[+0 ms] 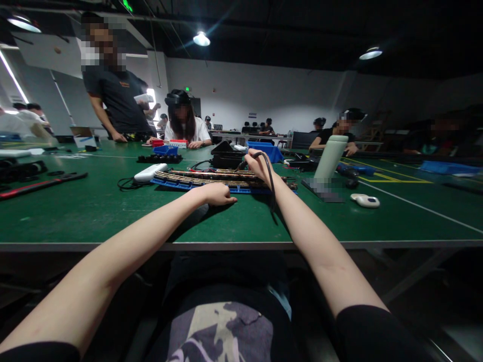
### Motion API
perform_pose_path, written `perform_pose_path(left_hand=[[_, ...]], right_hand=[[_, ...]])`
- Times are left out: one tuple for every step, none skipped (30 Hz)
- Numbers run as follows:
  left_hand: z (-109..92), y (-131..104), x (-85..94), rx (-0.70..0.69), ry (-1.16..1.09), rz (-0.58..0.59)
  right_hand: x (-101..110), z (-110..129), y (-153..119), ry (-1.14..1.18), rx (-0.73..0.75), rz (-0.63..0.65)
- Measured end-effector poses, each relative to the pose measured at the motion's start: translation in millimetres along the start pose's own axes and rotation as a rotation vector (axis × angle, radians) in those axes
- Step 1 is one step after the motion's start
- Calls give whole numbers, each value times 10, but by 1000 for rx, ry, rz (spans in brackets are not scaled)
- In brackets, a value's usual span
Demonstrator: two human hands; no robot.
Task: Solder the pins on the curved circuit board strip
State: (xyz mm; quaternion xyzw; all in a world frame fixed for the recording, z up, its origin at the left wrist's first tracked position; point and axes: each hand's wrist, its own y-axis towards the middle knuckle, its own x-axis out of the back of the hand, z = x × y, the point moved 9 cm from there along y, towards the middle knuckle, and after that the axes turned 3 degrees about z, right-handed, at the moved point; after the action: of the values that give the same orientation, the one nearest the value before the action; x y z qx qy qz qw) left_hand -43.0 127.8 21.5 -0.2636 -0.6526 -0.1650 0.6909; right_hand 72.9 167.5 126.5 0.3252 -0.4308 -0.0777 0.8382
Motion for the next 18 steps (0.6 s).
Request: perform_pose_path(left_hand=[[4,4,-4,-2,-1,1],[11,9,-9,-3,-3,2],[19,15,-14,-3,-6,4],[28,22,-19,-2,-8,5],[34,27,-22,-3,-11,4],[36,31,-24,-5,-15,3],[37,32,-26,-5,-18,5],[36,31,-25,-2,-19,7],[31,26,-20,-1,-15,6],[22,20,-10,1,-3,1],[11,12,3,1,12,-6],[-2,4,16,1,30,-14],[-13,-3,26,1,43,-18],[-21,-8,31,2,50,-20],[-23,-11,31,7,49,-17],[-20,-12,28,13,43,-13],[-17,-12,26,18,37,-11],[-12,-12,24,21,32,-10]], right_hand=[[3,-13,2,10,-7,-3],[4,-28,6,22,-14,-6],[5,-47,10,36,-22,-9],[6,-67,14,51,-30,-14],[7,-85,18,66,-36,-18],[10,-103,21,78,-41,-24],[17,-119,23,89,-44,-32],[25,-132,24,99,-43,-40],[35,-145,25,110,-43,-49],[42,-162,26,126,-45,-56],[46,-183,29,147,-51,-60],[45,-207,34,174,-60,-60],[37,-235,41,207,-71,-57],[26,-265,49,246,-82,-51],[13,-297,58,286,-93,-47],[1,-330,67,325,-103,-45],[-8,-367,76,361,-115,-50],[-15,-407,85,393,-129,-58]])
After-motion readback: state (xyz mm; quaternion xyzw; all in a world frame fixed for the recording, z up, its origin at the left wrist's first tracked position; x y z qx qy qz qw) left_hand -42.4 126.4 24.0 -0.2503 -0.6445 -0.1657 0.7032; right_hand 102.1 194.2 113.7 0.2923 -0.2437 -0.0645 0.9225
